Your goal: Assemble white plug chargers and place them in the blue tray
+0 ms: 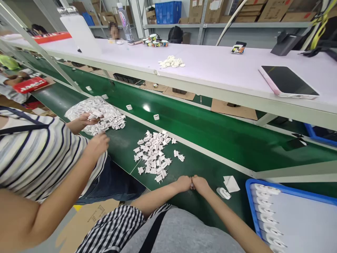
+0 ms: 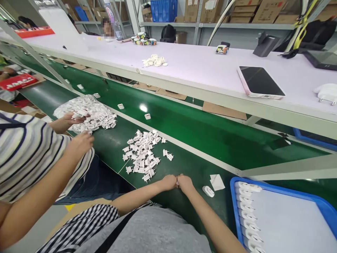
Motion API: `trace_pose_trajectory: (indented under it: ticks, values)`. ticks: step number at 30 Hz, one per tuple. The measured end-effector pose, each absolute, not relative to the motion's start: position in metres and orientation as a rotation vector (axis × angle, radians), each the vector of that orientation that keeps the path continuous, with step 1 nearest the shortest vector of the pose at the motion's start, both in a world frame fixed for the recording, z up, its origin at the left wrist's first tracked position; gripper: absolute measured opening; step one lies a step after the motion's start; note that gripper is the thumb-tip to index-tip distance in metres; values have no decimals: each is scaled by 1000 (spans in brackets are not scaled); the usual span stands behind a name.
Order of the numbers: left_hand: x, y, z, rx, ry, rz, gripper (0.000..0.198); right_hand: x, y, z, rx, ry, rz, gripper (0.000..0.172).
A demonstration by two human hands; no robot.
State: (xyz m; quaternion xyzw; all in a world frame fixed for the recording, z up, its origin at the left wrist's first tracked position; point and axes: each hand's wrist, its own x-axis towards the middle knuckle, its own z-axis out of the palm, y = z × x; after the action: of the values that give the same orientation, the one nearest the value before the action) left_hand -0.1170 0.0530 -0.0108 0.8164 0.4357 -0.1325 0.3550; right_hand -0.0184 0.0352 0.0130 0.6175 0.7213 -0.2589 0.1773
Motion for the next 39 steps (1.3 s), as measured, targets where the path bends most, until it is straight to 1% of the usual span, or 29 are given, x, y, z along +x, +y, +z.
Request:
trace_pose_trajectory:
  ticks: [4,6,8,11,14,18,22,25,28,32,34,37,39]
  values:
    - [-132,8,-25,2204,918,-335,28,-13,-21,0,1785,2007,-799,26]
    - [-133,-5,-28,2186,898,-355,31,-7,-45,-2,1883,1961,-856,24]
    - [-130,-9,-28,2157,903,-405,37,1,-63,-1,2018,1875,-906,21]
    - [-120,-6,-27,2153,873,-483,49,19,-77,2,2258,1705,-890,23]
    - [-111,3,-26,2165,863,-517,47,39,-81,3,2469,1550,-790,27]
    - [-113,29,-19,2164,1114,-491,37,56,-77,-1,2652,1397,-702,29]
    - [-126,71,-10,2139,1528,-330,38,64,-75,-4,2733,1234,-740,31]
    - [-136,100,-8,2133,1638,-231,42,68,-81,-9,2613,1190,-886,34]
    - [-136,117,-10,2194,1554,-194,45,68,-88,-16,2445,1293,-1046,31]
    - [-126,112,-18,2227,1460,-225,34,47,-84,-24,2366,1515,-1246,24]
    - [-119,97,-24,2253,1360,-247,27,32,-74,-28,2450,1546,-1442,22]
    - [-114,64,-35,2313,1128,-281,22,13,-52,-37,2729,1345,-1778,33]
    - [-113,42,-41,2356,975,-276,21,9,-38,-44,2834,1193,-1982,38]
